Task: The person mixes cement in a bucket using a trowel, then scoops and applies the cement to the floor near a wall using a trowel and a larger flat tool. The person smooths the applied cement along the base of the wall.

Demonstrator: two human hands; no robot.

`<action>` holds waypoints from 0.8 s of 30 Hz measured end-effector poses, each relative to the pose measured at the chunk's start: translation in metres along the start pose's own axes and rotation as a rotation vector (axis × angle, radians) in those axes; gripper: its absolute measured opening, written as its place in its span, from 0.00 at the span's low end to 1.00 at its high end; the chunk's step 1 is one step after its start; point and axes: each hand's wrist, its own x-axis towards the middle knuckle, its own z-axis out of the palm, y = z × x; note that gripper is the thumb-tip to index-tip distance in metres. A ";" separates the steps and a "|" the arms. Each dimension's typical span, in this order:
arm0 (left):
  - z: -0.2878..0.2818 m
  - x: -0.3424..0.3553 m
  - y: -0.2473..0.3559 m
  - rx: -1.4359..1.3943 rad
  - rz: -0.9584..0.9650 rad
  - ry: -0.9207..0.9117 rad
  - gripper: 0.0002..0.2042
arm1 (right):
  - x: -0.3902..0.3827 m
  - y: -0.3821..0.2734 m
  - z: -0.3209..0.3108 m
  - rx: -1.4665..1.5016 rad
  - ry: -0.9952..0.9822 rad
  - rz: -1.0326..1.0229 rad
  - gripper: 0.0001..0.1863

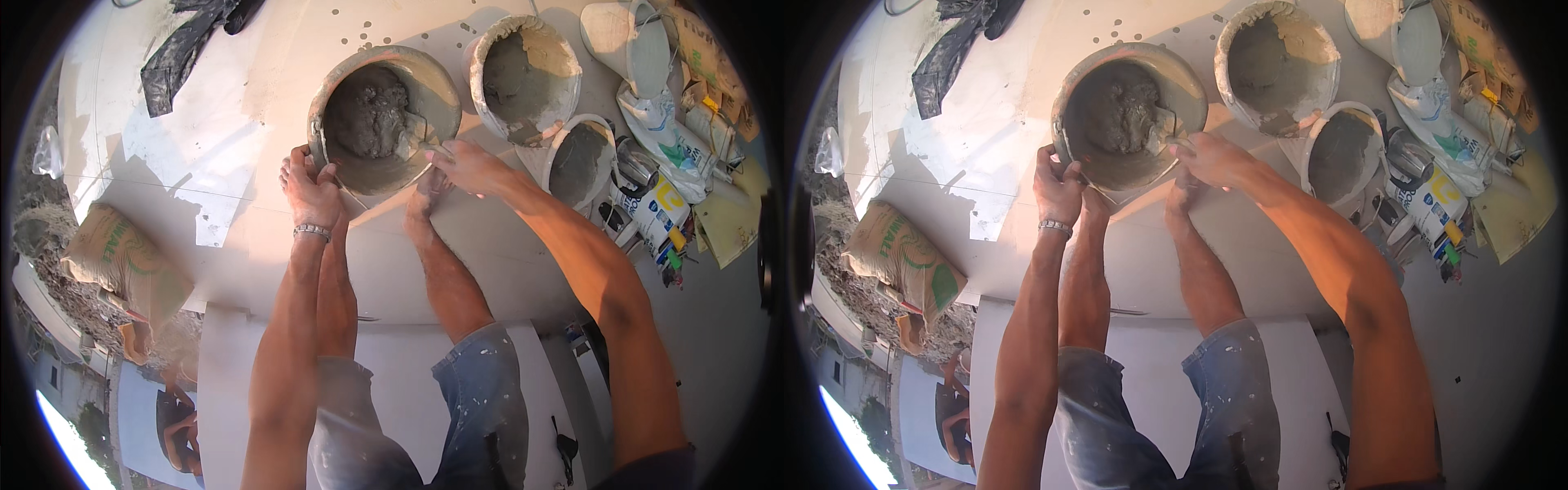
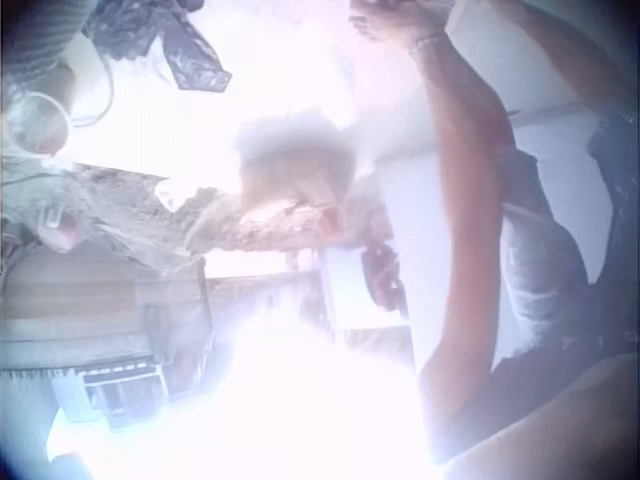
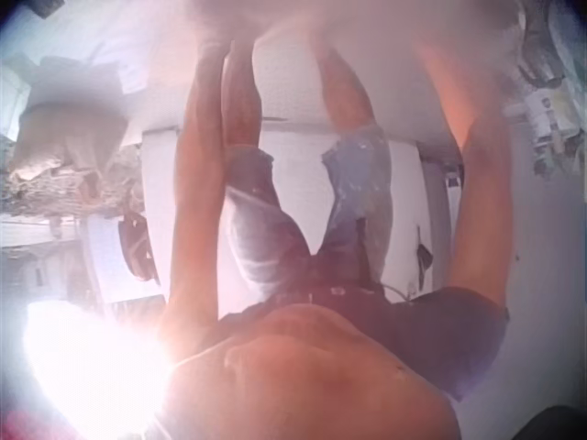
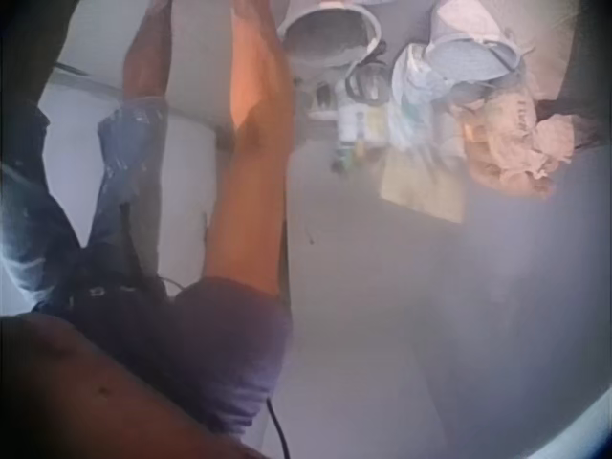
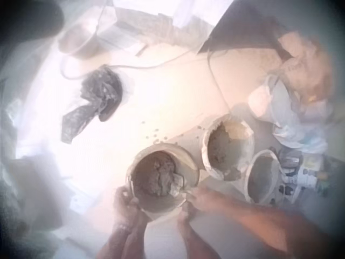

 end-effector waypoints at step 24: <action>-0.020 0.002 -0.007 -0.429 -0.274 -0.148 0.21 | -0.047 -0.058 0.131 2.750 -0.948 -0.322 0.23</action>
